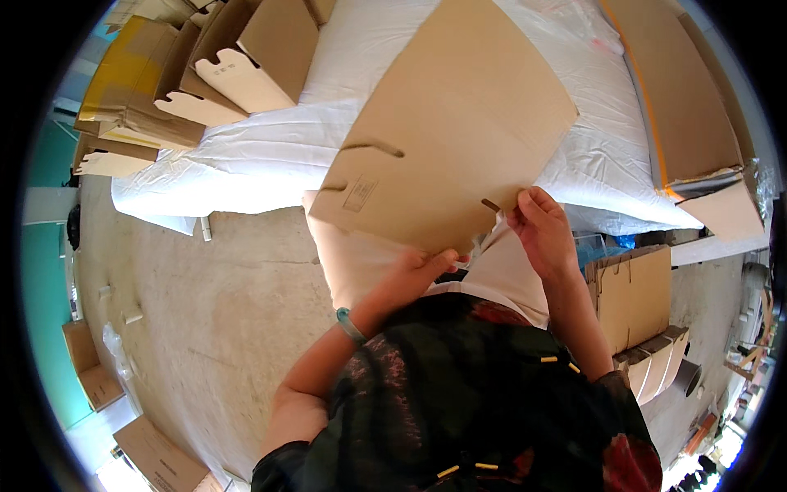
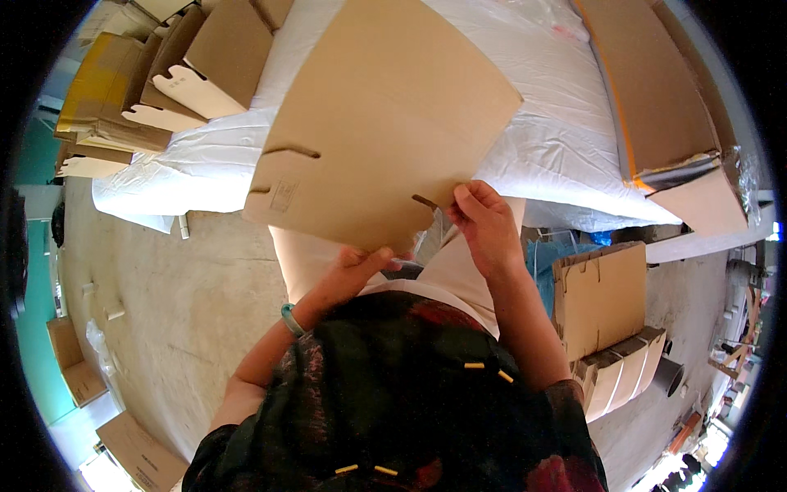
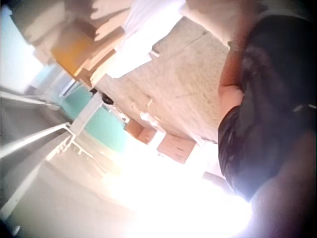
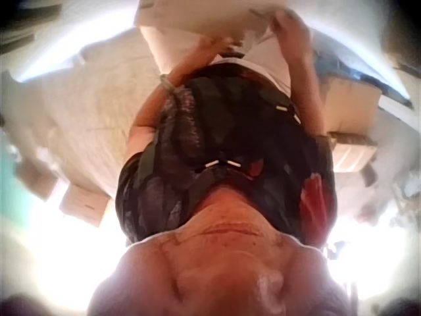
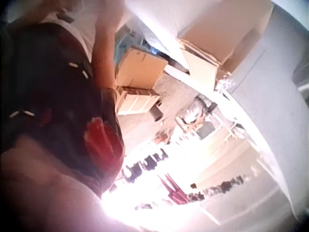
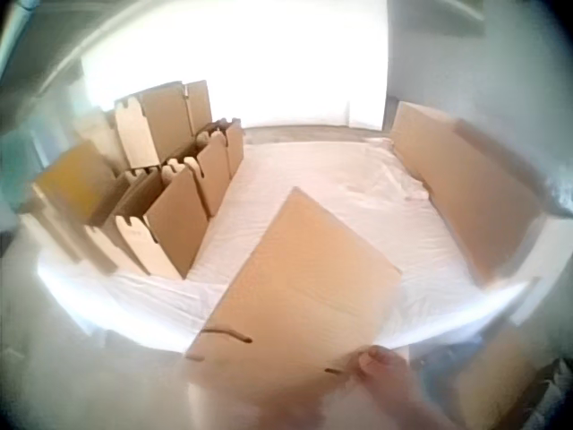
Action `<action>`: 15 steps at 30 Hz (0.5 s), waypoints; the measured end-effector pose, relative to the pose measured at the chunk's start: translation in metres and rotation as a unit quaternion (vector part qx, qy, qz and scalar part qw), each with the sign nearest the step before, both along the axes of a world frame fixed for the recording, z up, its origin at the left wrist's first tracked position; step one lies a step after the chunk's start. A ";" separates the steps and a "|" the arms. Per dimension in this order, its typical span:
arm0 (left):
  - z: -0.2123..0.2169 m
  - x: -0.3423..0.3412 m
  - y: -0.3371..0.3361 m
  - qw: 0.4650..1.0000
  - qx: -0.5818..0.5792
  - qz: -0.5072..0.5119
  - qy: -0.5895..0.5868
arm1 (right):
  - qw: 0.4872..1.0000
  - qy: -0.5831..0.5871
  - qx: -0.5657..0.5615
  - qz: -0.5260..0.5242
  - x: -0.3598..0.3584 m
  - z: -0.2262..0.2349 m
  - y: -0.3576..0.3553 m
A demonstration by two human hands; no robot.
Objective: The person assembles cardboard boxes by hand by picking up flat sheets, folding the sides and bottom flaps into place, and tucking them in to form open-topped containers, repeating the process with multiple boxes.
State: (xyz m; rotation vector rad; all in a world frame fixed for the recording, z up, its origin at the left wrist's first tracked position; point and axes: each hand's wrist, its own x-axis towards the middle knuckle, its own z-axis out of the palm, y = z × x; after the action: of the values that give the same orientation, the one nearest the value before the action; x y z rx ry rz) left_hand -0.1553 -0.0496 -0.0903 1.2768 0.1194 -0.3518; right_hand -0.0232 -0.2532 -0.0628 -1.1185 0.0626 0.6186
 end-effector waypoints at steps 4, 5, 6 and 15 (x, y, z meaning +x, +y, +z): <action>0.003 -0.003 0.024 0.995 -0.050 0.016 -0.083 | 0.999 -0.029 -0.031 -0.009 0.004 0.002 -0.006; 0.001 -0.003 0.032 0.992 -0.066 0.047 -0.098 | 0.999 -0.034 -0.034 -0.009 0.005 0.002 -0.009; 0.000 -0.003 0.040 0.987 -0.083 0.077 -0.113 | 0.999 -0.038 -0.037 -0.009 0.007 0.003 -0.012; 0.048 0.025 0.099 0.964 -0.020 0.237 -0.117 | 0.998 -0.051 -0.006 0.024 0.018 0.002 -0.022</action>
State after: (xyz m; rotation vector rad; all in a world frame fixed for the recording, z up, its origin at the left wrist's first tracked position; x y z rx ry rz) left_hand -0.1302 0.0497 -0.0426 1.1981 0.2099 0.2080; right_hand -0.0055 -0.2753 -0.0605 -1.1654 -0.0492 0.6040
